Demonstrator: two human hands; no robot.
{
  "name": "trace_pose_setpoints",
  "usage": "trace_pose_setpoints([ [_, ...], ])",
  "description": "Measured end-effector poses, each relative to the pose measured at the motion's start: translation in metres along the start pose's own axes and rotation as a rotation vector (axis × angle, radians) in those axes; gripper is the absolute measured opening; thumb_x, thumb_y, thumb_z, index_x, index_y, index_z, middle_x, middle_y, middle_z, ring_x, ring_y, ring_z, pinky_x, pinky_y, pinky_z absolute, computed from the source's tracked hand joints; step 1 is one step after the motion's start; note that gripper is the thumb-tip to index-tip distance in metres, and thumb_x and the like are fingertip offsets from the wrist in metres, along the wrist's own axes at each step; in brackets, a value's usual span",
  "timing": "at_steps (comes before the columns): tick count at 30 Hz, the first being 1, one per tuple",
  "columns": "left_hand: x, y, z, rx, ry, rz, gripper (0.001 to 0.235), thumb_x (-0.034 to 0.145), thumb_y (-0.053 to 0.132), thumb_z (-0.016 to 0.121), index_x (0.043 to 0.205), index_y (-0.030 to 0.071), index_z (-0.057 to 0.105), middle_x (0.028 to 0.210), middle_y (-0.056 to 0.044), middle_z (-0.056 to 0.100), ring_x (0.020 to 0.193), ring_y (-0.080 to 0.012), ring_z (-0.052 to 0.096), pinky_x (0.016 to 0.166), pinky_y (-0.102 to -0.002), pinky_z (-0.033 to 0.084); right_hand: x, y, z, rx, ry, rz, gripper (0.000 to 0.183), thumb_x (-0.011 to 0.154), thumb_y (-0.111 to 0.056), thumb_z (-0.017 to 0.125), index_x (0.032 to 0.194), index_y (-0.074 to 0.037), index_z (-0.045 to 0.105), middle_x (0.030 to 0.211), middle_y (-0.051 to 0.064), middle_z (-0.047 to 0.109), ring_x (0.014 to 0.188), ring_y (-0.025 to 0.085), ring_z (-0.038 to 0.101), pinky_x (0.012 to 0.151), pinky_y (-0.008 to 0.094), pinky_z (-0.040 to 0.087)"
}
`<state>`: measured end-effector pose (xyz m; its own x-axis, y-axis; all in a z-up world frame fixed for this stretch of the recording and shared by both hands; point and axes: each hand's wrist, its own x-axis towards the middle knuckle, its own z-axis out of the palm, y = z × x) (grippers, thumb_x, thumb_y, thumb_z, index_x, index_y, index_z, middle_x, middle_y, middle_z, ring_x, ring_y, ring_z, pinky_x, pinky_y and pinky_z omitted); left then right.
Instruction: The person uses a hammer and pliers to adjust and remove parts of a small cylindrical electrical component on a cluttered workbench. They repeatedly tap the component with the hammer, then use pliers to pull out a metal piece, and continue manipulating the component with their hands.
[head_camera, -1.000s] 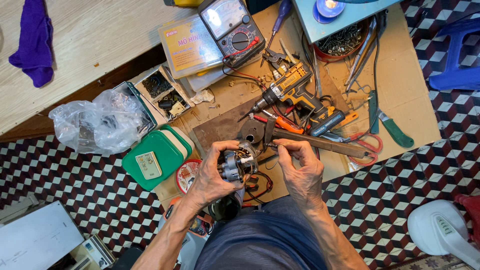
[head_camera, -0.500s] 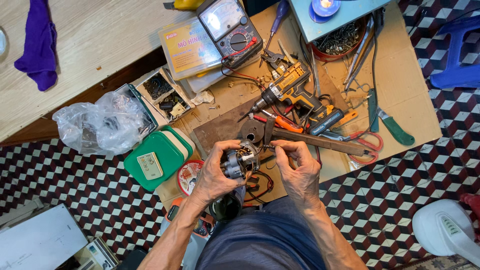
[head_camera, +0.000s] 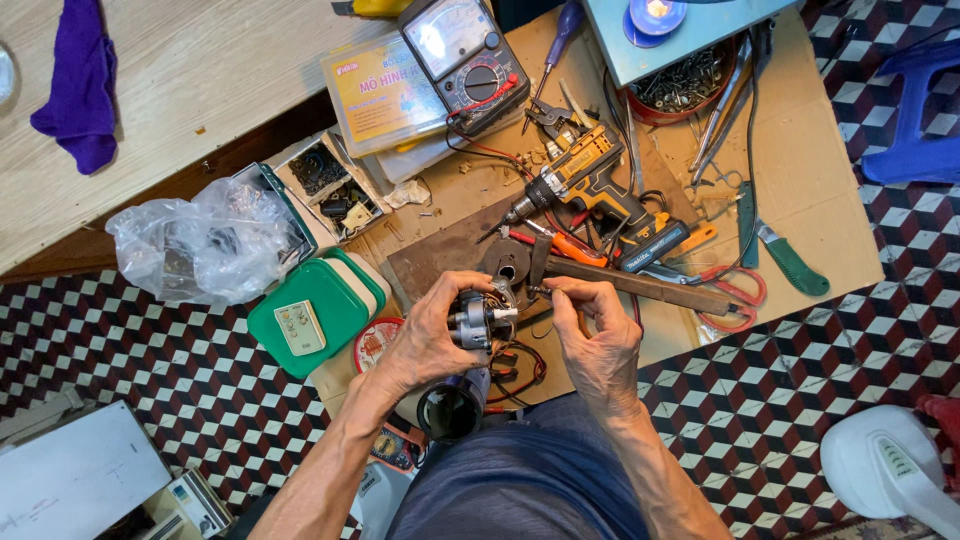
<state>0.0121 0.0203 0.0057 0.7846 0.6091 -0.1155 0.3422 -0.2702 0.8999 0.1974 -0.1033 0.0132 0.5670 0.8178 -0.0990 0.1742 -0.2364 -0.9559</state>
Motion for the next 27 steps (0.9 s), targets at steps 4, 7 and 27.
trace_pose_setpoints([
  [4, 0.003, 0.0, -0.007, 0.002, -0.074, -0.138, 0.072, 0.065, 0.018, 0.09, 0.127, 0.011, 0.055, 0.125, -0.007, 0.065, 0.113, -0.0256, 0.069, 0.096, -0.036, 0.057, 0.016, 0.005, -0.002, -0.166, -0.04, -0.037, 0.012, 0.097, -0.007, 0.067, 0.107, 0.0, 0.063, 0.104, 0.011, 0.077, 0.089, 0.014, 0.074, 0.08, 0.027, 0.06],
  [7, 0.004, 0.0, -0.011, 0.002, -0.081, -0.096, 0.071, 0.064, 0.017, 0.089, 0.126, 0.011, 0.057, 0.125, -0.009, 0.065, 0.113, -0.027, 0.068, 0.096, -0.038, 0.056, 0.036, 0.017, -0.002, -0.361, -0.246, 0.006, 0.02, 0.093, -0.007, 0.07, 0.112, -0.004, 0.065, 0.093, 0.012, 0.075, 0.083, 0.019, 0.075, 0.075, 0.03, 0.06],
  [27, 0.012, -0.007, -0.021, 0.029, -0.157, -0.051, 0.074, 0.059, 0.02, 0.089, 0.125, 0.012, 0.057, 0.118, -0.01, 0.067, 0.109, -0.0285, 0.068, 0.096, -0.04, 0.056, 0.037, 0.067, 0.036, -0.275, -0.426, -0.276, 0.035, 0.093, 0.0, 0.067, 0.127, -0.002, 0.063, 0.103, 0.014, 0.071, 0.092, 0.027, 0.072, 0.078, 0.034, 0.057],
])
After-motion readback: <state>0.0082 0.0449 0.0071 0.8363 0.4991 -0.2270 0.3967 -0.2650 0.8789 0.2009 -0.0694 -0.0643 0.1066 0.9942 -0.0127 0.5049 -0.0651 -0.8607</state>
